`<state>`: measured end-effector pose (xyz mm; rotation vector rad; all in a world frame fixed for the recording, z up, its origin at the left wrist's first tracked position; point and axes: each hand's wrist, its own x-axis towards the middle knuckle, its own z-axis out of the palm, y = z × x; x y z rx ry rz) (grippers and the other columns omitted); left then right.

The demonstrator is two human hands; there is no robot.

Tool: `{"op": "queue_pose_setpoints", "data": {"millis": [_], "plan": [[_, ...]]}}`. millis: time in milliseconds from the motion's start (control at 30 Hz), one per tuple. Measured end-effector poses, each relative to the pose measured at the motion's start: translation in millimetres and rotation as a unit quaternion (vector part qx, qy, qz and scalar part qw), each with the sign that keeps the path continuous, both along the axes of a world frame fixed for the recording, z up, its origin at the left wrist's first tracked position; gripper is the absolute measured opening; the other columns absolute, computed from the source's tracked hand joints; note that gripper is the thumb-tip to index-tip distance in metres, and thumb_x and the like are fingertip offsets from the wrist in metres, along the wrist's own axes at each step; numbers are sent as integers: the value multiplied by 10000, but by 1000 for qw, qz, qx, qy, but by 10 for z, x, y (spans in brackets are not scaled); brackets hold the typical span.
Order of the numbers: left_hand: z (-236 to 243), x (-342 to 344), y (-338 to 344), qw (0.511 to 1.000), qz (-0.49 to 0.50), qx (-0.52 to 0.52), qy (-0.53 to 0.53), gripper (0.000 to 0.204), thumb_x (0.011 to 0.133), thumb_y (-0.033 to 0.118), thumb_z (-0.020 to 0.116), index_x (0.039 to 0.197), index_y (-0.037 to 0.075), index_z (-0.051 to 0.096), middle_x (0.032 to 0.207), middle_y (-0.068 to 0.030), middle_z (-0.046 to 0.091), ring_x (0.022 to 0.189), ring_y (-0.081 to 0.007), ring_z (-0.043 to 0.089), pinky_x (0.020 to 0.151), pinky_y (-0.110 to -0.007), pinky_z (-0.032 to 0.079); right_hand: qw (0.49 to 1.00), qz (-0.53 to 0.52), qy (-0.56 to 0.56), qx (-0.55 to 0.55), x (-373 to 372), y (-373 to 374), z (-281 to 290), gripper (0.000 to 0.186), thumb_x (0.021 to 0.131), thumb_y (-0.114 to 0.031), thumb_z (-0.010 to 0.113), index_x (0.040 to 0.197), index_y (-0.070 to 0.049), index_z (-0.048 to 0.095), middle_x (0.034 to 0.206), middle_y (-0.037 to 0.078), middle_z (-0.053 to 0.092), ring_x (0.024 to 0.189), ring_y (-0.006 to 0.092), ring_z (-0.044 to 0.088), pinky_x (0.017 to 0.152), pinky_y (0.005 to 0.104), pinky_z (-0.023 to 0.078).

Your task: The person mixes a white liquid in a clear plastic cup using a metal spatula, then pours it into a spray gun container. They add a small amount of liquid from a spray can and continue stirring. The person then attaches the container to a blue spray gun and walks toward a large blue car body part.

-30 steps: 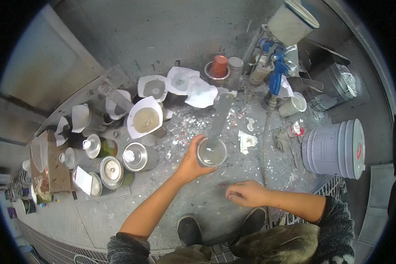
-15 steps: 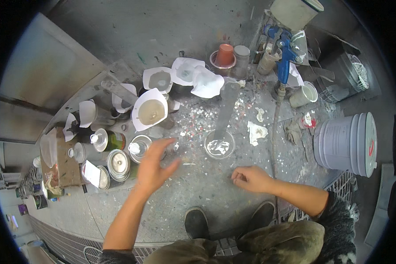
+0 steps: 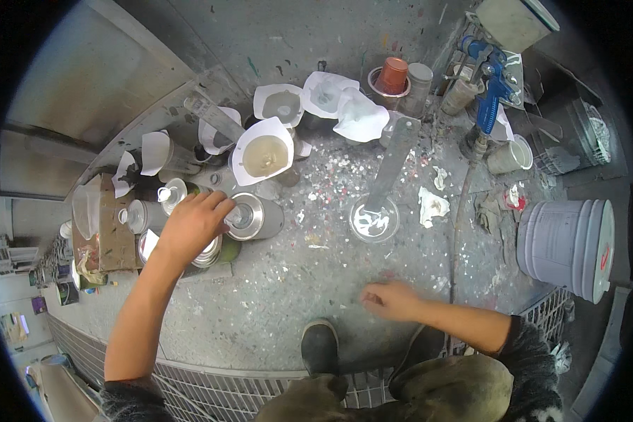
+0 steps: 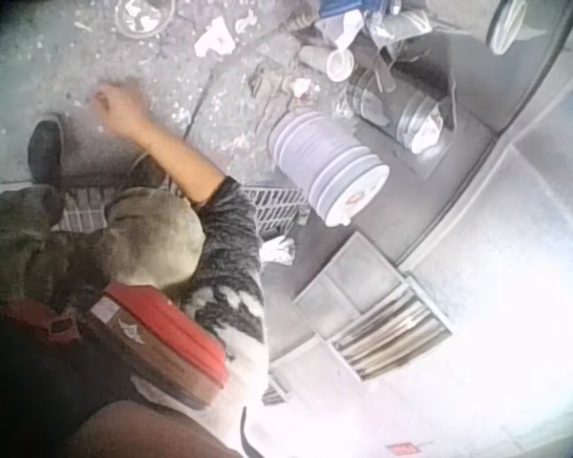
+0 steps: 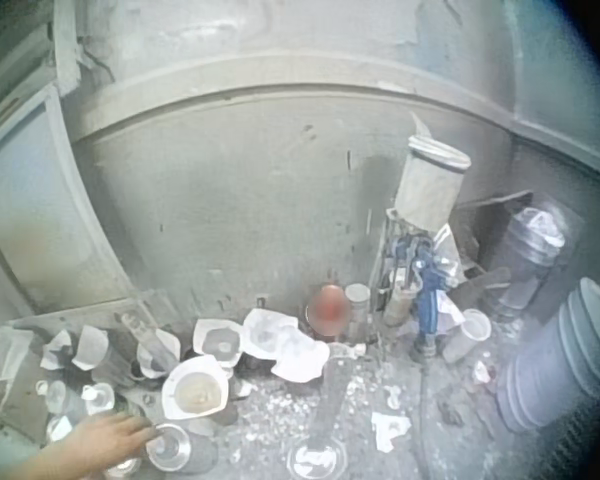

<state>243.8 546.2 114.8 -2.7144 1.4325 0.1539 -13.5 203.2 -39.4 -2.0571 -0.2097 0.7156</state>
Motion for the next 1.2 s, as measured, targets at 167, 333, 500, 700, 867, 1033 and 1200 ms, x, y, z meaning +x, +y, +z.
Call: {"op": "queue_pose_setpoints", "data": {"millis": [167,333,500,700,867,1033,1200], "plan": [[-20,146,-67,996,-62,70,6,199,814,132,699,1003,121,641,964,-66,629,976,-281,654,875,-418,528,997,-7,6,71,18,200,-59,209,966,-266,662,1096,-102,660,929,94,736,807,268,716,724,402,555],[78,-234,-234,979,-164,115,37,131,846,164,616,970,145,657,955,-36,630,942,-226,655,841,-379,517,998,-17,40,46,-9,157,70,316,947,-297,695,1190,-102,644,1056,100,722,911,260,715,794,400,559],[404,-791,-430,960,-243,112,77,138,839,173,615,972,162,651,940,-2,611,914,-187,643,810,-334,505,984,-24,-151,90,166,394,205,924,808,-385,831,1535,-82,350,1525,185,445,1456,374,399,1158,464,375],[373,-1333,-775,934,-221,-57,275,157,841,188,742,966,120,674,918,-26,646,759,-260,666,677,-393,554,966,73,-155,193,124,540,347,1102,660,-380,926,1543,-88,335,1510,185,476,1455,356,415,1164,442,383],[67,-1912,-973,877,9,-153,456,131,941,182,722,952,70,655,822,-82,625,612,-263,651,568,-388,532,973,-22,47,223,-391,334,502,1013,553,-277,982,1410,-70,485,1281,163,630,1203,329,618,1019,426,490],[-137,-2197,-1080,609,356,-209,678,311,942,95,692,1198,54,520,815,-100,661,613,-190,668,515,-341,548,996,-58,-29,66,-644,148,550,1012,630,-361,952,1445,-37,447,1387,224,556,1302,403,551,1078,468,462],[-276,-2160,-981,324,490,-338,735,364,970,8,569,1303,62,434,878,-140,683,662,-244,710,493,-358,576,987,-102,-119,20,-517,-8,525,1003,623,-335,959,1432,-36,448,1367,227,559,1300,429,548,1069,488,469]]}}
